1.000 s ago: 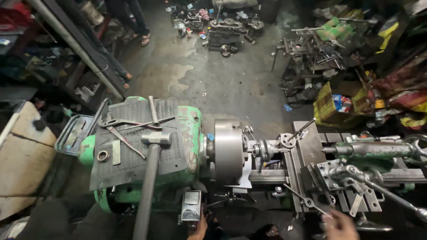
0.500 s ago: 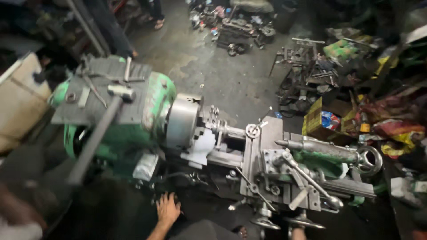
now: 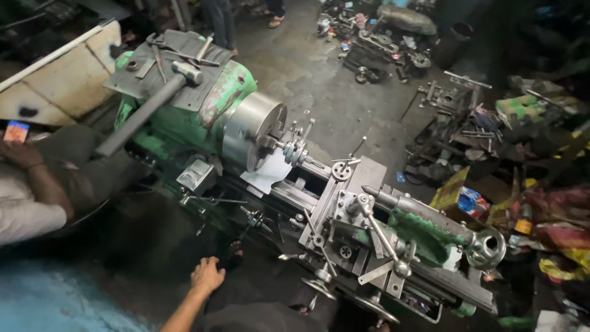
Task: The person operates a metal lathe, using a T-handle wrench to tighten the chuck and adjusting the tailstock and tool post. They repeatedly rotate the chuck by hand and make small adjustments to the machine components.
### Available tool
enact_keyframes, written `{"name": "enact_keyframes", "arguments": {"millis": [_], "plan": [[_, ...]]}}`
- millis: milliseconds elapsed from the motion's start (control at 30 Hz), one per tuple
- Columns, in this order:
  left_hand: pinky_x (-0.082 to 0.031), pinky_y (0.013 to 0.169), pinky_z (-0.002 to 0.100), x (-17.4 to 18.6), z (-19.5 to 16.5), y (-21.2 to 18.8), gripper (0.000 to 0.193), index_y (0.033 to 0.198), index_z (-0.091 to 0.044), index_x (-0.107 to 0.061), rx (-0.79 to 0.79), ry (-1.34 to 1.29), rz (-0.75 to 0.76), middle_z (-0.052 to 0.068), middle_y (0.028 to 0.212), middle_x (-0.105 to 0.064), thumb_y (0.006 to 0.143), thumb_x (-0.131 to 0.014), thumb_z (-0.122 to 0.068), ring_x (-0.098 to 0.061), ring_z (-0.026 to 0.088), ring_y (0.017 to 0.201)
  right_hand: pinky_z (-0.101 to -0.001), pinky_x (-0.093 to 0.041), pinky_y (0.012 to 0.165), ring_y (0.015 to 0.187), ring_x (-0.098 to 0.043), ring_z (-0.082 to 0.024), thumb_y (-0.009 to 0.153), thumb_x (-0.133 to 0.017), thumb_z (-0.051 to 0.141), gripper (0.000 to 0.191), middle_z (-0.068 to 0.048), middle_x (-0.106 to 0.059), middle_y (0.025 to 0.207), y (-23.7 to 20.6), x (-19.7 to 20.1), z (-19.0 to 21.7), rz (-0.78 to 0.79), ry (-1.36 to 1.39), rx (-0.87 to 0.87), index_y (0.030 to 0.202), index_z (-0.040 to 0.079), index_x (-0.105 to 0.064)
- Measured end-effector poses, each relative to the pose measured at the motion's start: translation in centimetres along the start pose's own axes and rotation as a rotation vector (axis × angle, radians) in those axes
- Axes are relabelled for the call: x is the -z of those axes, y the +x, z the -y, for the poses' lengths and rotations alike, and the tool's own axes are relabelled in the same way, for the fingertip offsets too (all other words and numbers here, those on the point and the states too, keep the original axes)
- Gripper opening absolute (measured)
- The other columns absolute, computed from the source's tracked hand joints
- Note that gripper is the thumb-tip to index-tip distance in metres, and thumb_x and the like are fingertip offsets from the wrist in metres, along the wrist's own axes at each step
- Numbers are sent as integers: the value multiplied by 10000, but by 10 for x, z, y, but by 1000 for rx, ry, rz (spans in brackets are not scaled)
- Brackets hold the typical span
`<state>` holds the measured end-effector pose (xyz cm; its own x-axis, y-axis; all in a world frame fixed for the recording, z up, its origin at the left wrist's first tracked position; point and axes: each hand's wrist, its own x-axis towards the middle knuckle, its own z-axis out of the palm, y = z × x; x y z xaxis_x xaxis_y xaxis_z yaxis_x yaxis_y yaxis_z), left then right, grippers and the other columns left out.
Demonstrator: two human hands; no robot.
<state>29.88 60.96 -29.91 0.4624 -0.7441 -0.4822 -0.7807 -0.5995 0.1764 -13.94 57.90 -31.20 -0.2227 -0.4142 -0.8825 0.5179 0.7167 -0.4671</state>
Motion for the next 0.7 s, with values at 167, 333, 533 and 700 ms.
{"name": "enact_keyframes", "arguments": {"millis": [167,333,533,700], "plan": [[-460,1132,474,-13,67,1,647,1429,-259,-537,167,-48,145,108,1504,-488,863,-732,-505,-535,334,1381,-328,-196,393,399,-264,-149,1026,-363,382,319,-12,-390,558,3,-49,-48,100,-39,-44,986,140,-566],[-483,1105,422,-30,72,33,597,1344,-160,-622,16,-178,107,143,1362,-646,848,-756,-463,-574,325,1330,-319,-191,392,395,-261,-136,1002,-386,299,245,1,-368,548,26,-61,-117,60,-82,-47,954,139,-565],[-580,818,327,-11,28,83,279,1134,-67,-721,-489,-655,41,99,942,-786,929,-676,-251,-753,190,895,-310,-184,390,391,-257,-121,973,-414,199,172,16,-342,536,10,16,-118,-153,46,108,914,137,-563],[-543,671,285,-4,-11,72,206,1108,-50,-713,-634,-948,-46,44,782,-738,1013,-620,-207,-670,117,718,-301,-179,388,388,-254,-109,949,-438,116,143,28,-320,526,-17,-3,-170,133,201,65,881,136,-562]]}}
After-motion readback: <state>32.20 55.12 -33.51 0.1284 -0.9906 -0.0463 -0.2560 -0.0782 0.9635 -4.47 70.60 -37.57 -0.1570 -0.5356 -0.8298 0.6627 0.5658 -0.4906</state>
